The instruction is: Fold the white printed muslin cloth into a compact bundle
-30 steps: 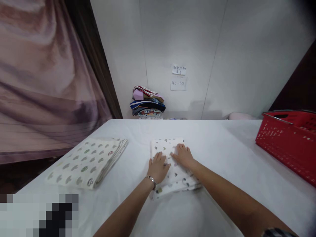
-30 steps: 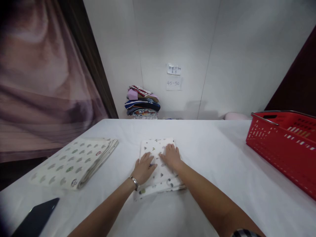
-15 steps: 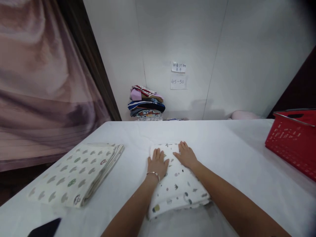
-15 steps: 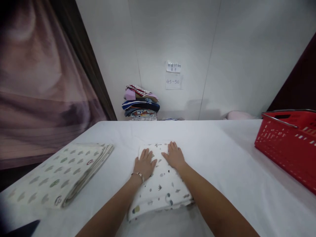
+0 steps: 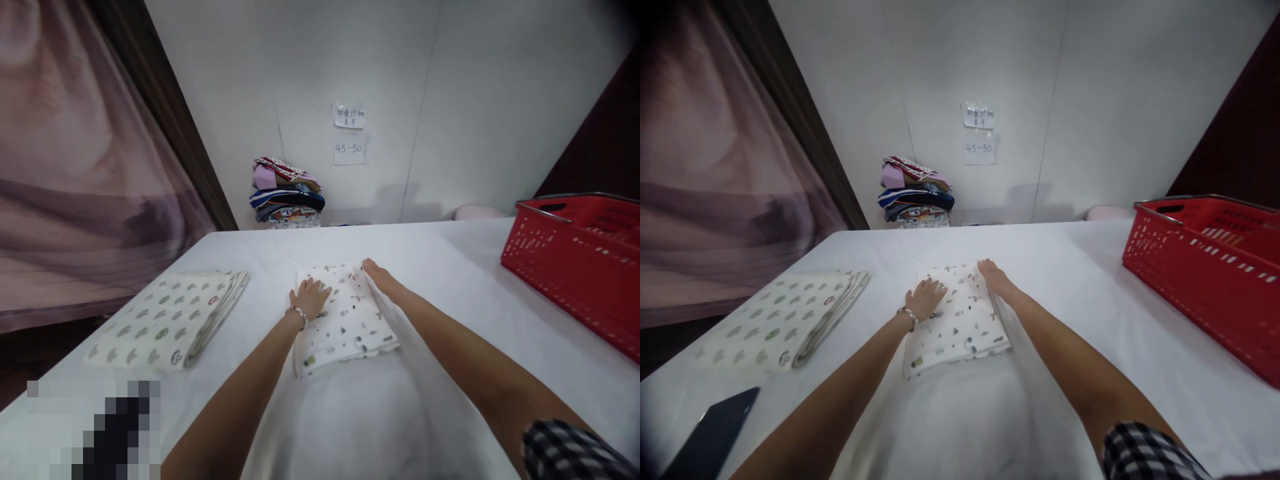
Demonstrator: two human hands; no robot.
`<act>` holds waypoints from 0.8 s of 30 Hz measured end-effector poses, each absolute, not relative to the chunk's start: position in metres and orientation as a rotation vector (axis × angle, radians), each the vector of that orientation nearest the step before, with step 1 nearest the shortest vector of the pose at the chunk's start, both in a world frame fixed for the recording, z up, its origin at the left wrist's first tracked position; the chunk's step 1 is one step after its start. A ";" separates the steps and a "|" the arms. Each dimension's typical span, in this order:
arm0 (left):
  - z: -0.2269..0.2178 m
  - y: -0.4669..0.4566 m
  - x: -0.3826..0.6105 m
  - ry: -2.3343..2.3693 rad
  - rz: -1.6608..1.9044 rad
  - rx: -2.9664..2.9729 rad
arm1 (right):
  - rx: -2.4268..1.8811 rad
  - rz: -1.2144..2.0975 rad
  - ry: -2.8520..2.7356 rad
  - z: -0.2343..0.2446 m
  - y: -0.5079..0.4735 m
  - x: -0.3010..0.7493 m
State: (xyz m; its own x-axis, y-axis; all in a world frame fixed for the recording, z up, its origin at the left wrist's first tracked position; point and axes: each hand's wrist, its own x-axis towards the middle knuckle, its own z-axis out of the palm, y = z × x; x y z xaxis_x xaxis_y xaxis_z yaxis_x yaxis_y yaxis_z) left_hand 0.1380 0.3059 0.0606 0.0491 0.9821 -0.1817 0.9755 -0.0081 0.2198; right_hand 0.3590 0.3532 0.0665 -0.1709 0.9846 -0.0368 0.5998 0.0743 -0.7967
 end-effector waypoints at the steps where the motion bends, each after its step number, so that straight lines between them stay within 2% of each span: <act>1: 0.064 0.295 0.143 1.956 0.048 2.081 | -1.525 1.036 -1.680 0.068 0.341 0.369; 5: 0.064 0.246 0.177 1.746 0.078 2.292 | -1.367 1.255 -1.249 0.059 0.290 0.397; 9: 0.046 0.216 0.209 1.611 0.090 2.461 | -1.325 1.314 -1.104 0.040 0.253 0.401; 14: 0.035 0.208 0.219 1.655 0.145 2.563 | -1.249 1.401 -0.981 0.033 0.234 0.400; 19: 0.046 0.200 0.228 1.702 0.377 2.537 | -1.243 1.436 -1.023 0.034 0.236 0.406; 24: 0.064 0.218 0.250 1.876 0.480 2.215 | -1.400 1.361 -1.232 0.027 0.259 0.402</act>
State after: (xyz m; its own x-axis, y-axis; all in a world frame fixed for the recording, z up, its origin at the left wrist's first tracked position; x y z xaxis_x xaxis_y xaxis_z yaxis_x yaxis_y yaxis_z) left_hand 0.2500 0.2177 0.0636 0.1419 0.9830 0.1165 0.9183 -0.1746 0.3552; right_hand 0.4023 0.2587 0.0269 -0.0581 0.9774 -0.2033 0.1052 -0.1965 -0.9748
